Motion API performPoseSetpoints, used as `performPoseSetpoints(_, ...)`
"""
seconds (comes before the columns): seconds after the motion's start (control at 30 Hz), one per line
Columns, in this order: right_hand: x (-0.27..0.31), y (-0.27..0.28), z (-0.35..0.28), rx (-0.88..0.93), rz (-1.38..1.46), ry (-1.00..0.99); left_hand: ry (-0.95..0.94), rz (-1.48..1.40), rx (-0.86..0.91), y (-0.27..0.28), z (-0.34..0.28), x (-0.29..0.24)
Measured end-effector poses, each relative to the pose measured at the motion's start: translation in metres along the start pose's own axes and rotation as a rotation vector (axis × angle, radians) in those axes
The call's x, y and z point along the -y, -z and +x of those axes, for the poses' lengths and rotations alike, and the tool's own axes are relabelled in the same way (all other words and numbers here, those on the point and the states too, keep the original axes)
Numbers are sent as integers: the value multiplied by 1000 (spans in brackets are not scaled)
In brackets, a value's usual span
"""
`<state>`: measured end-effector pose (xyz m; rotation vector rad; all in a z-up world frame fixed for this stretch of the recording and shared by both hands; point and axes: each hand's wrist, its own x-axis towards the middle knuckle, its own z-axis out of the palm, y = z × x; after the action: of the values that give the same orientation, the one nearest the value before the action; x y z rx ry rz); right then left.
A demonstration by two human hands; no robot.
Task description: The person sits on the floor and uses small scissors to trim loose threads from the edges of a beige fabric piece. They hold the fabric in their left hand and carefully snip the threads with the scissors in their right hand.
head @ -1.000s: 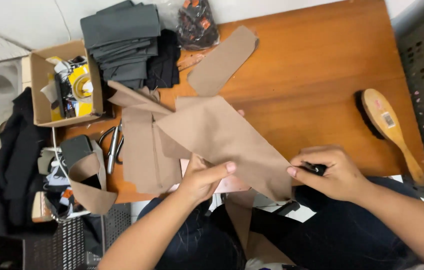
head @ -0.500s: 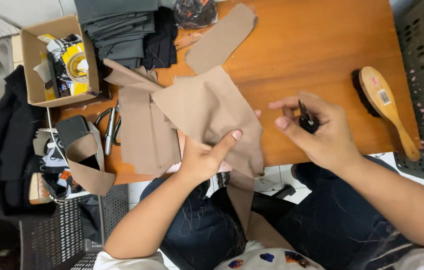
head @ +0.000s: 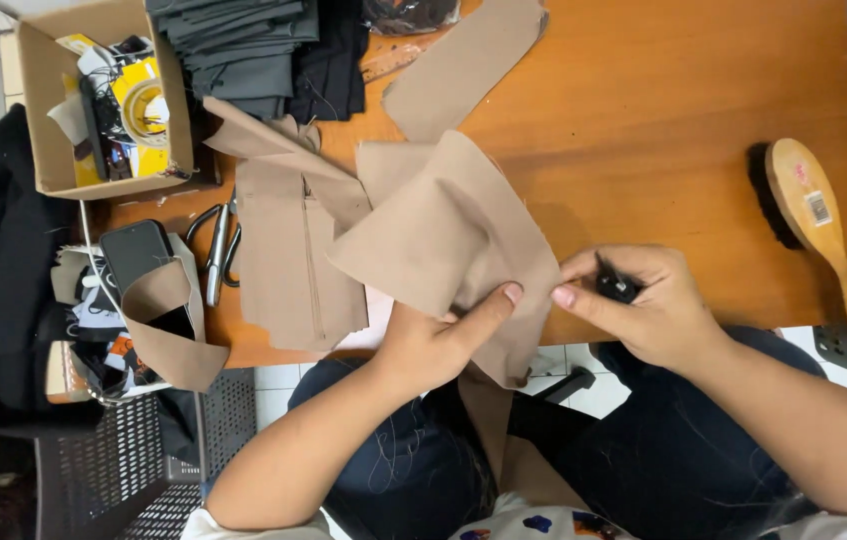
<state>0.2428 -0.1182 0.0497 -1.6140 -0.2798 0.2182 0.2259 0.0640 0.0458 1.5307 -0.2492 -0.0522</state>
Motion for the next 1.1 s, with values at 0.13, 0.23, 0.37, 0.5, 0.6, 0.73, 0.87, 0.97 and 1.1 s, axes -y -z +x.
performPoseSetpoints(0.13, -12, 2, 0, -153, 30, -87, -53, 80, -33, 0, 8, -3)
performPoseSetpoints(0.23, -17, 4, 1, -194, 42, -87, -93, 101, -47, 2, 13, 5)
performPoseSetpoints(0.37, -10, 4, 0, -197, 67, -93, 18, -434, -13, 2, 9, 36)
performPoseSetpoints(0.5, -12, 9, -1, -262, 55, -113, -2, -812, 44, -5, 7, 56)
performPoseSetpoints(0.6, -4, 5, 2, -370, 204, -107, -9, -737, 156, -14, 12, 51)
performPoseSetpoints(0.73, 4, 2, 4, -386, 148, -33, -149, -500, 206, -29, 25, 10)
performPoseSetpoints(0.87, 6, 6, -1, -333, 64, 35, 167, -188, 47, -33, 21, -34)
performPoseSetpoints(0.97, 2, 19, -7, -134, -102, -62, 457, -94, 140, -24, 16, -18)
performPoseSetpoints(1.1, 11, 10, -1, -239, 126, -73, 462, -127, 84, -26, 9, -2)
